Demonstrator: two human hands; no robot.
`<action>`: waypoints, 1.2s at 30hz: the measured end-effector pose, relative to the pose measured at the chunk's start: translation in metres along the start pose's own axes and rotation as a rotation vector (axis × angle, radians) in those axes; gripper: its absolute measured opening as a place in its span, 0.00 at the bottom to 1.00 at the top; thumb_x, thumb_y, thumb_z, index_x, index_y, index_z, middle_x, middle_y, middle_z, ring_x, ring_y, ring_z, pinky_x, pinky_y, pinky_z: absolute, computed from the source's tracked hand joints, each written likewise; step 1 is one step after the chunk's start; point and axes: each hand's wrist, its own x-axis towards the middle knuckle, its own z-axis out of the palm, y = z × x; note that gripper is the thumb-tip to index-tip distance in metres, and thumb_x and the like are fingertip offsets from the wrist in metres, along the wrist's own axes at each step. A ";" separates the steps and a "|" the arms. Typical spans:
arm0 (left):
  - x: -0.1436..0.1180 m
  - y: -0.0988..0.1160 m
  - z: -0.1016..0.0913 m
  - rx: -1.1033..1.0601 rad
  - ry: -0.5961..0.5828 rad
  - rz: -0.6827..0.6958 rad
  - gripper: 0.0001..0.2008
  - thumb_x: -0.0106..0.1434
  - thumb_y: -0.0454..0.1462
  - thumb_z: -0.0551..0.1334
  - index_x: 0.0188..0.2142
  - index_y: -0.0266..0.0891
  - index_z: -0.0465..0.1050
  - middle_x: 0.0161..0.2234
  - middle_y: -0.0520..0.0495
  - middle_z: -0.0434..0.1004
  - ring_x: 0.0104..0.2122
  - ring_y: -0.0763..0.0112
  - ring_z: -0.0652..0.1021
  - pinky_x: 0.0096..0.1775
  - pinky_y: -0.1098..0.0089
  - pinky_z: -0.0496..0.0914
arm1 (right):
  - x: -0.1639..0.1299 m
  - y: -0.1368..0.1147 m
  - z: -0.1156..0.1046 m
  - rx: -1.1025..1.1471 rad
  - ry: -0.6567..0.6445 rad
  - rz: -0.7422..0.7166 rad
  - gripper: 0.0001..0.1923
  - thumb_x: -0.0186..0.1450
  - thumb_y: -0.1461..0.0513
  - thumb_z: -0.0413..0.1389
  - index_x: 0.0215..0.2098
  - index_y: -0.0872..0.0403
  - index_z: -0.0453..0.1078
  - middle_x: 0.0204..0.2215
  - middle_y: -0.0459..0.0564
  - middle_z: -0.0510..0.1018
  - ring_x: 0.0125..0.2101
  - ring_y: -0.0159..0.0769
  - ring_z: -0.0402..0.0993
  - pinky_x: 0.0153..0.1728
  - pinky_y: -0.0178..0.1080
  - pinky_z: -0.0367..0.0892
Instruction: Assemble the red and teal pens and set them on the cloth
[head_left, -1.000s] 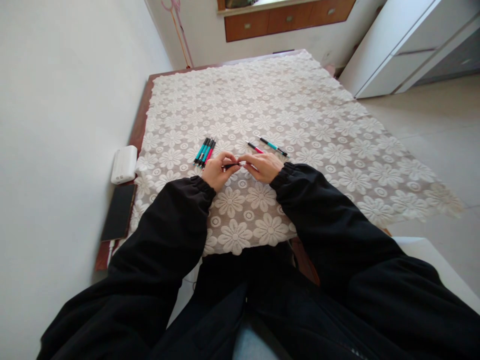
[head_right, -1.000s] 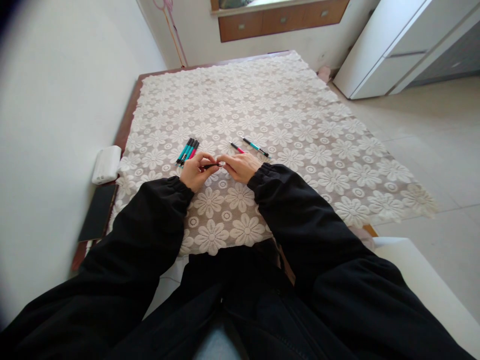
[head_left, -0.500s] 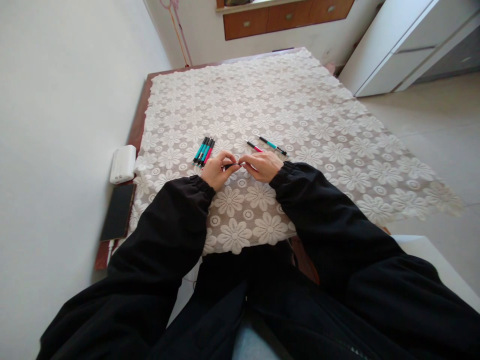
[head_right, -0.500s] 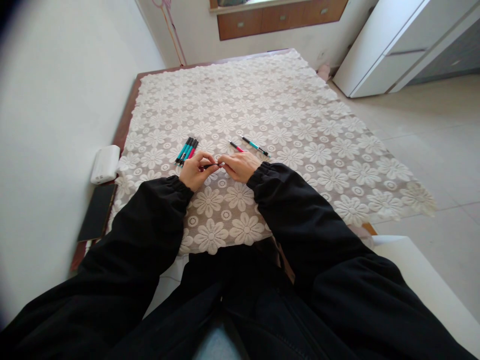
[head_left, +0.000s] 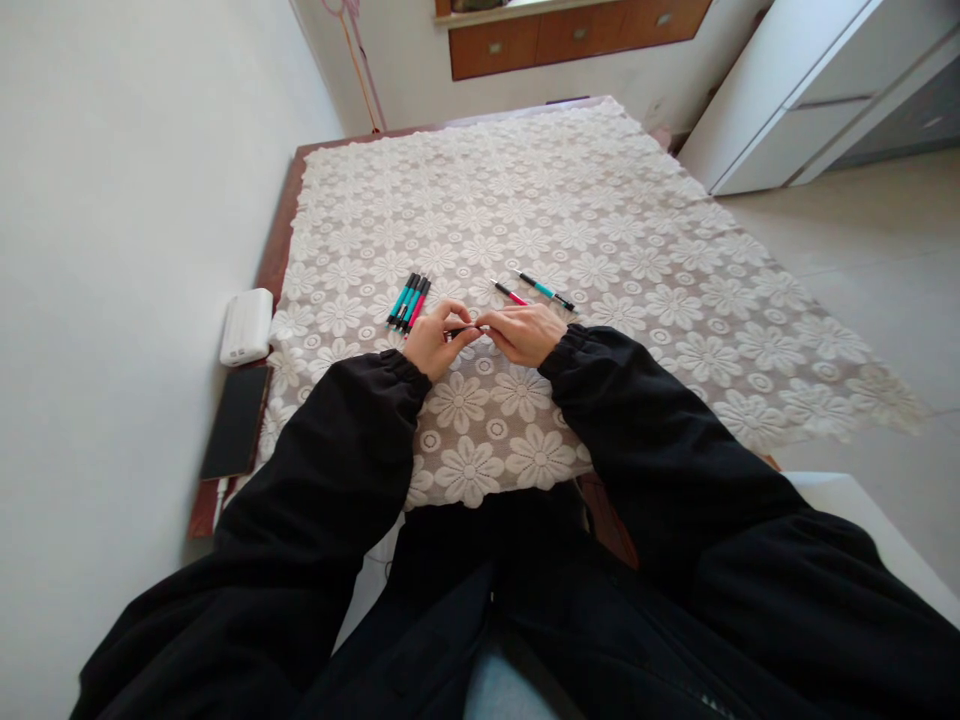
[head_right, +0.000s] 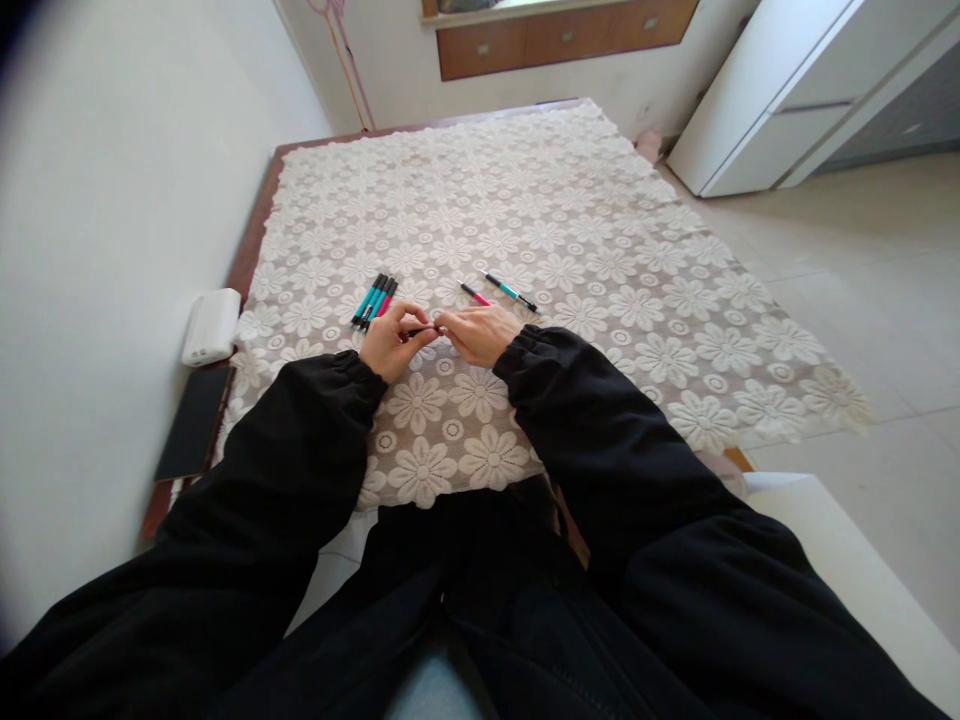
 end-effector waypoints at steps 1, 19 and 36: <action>0.000 0.000 0.000 -0.017 0.007 0.001 0.15 0.63 0.47 0.68 0.40 0.41 0.68 0.31 0.52 0.85 0.22 0.77 0.68 0.30 0.72 0.63 | 0.000 -0.001 -0.001 -0.014 0.002 -0.002 0.16 0.75 0.60 0.44 0.50 0.54 0.72 0.35 0.53 0.82 0.34 0.38 0.75 0.32 0.38 0.56; 0.001 0.000 0.001 0.007 -0.021 -0.017 0.17 0.63 0.49 0.68 0.42 0.41 0.68 0.32 0.51 0.85 0.22 0.76 0.70 0.29 0.72 0.64 | 0.001 -0.001 0.013 0.123 0.020 -0.002 0.16 0.74 0.61 0.46 0.54 0.54 0.70 0.39 0.54 0.83 0.36 0.39 0.76 0.37 0.38 0.62; 0.001 0.002 0.002 -0.005 0.022 0.023 0.16 0.69 0.50 0.62 0.46 0.40 0.72 0.31 0.51 0.83 0.23 0.75 0.73 0.28 0.72 0.63 | 0.004 0.003 0.013 0.227 -0.001 0.107 0.15 0.75 0.54 0.48 0.41 0.54 0.72 0.36 0.54 0.80 0.34 0.38 0.72 0.36 0.38 0.60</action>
